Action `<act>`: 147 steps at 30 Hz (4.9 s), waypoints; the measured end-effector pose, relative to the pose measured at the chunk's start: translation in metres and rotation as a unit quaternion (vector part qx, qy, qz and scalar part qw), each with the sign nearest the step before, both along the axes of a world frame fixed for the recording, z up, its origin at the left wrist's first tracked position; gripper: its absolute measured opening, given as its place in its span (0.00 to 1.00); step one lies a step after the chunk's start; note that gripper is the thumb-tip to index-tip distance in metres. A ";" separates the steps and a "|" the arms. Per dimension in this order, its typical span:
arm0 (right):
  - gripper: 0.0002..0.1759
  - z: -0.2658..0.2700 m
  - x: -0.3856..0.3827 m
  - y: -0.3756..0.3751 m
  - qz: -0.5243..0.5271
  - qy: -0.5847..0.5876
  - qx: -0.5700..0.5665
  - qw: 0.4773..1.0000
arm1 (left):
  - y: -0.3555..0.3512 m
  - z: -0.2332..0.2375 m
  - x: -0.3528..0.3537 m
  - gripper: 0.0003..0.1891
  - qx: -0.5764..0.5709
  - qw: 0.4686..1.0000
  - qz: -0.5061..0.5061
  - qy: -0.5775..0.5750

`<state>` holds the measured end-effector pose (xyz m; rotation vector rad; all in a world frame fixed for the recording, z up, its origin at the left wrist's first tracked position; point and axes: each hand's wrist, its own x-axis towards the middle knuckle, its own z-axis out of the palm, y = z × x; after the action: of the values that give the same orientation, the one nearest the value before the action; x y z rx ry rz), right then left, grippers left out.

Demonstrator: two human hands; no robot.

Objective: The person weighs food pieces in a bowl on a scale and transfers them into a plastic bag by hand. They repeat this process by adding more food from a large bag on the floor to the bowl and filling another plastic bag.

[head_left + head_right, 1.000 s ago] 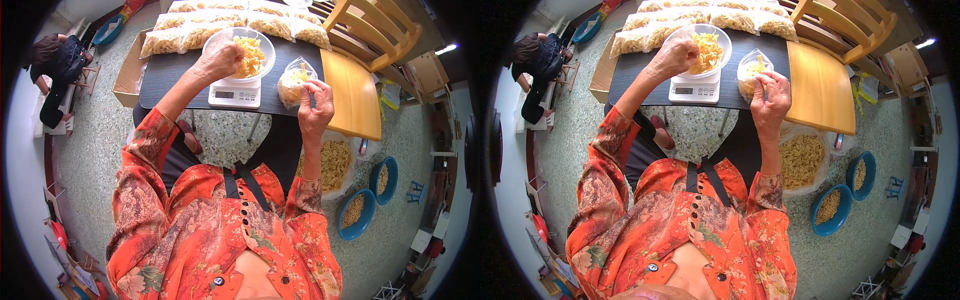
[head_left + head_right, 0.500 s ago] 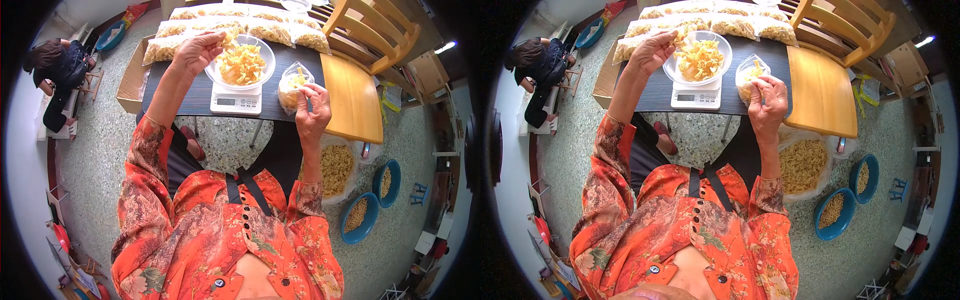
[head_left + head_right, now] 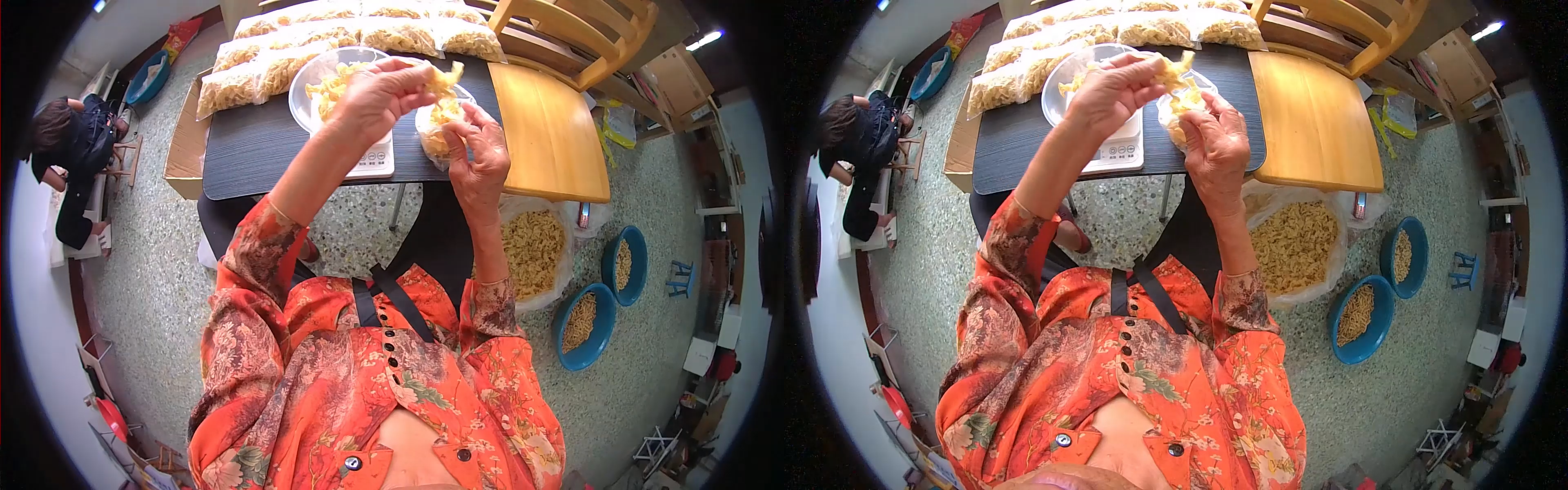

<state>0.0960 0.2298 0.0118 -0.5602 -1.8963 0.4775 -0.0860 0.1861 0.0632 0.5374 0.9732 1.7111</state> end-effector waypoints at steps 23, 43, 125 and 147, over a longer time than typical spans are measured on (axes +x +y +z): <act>0.07 -0.008 0.016 -0.005 0.025 0.020 0.003 0.999 | 0.005 -0.004 0.039 0.03 0.041 0.610 -0.129 0.780; 0.05 -0.006 0.008 0.001 0.011 0.031 -0.012 0.999 | -0.026 0.015 -0.075 0.08 -0.030 0.636 0.008 0.771; 0.06 -0.011 0.031 -0.003 -0.005 0.027 -0.011 1.000 | -0.033 0.007 0.034 0.27 0.076 0.673 -0.156 0.719; 0.06 -0.001 0.027 -0.008 0.018 0.030 -0.031 0.999 | -0.025 0.022 -0.060 0.08 0.020 0.715 -0.013 0.698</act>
<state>0.1227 0.2222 0.0106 -0.5472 -1.8412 0.5730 -0.1461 0.1610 0.0851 2.0027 1.8934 1.0550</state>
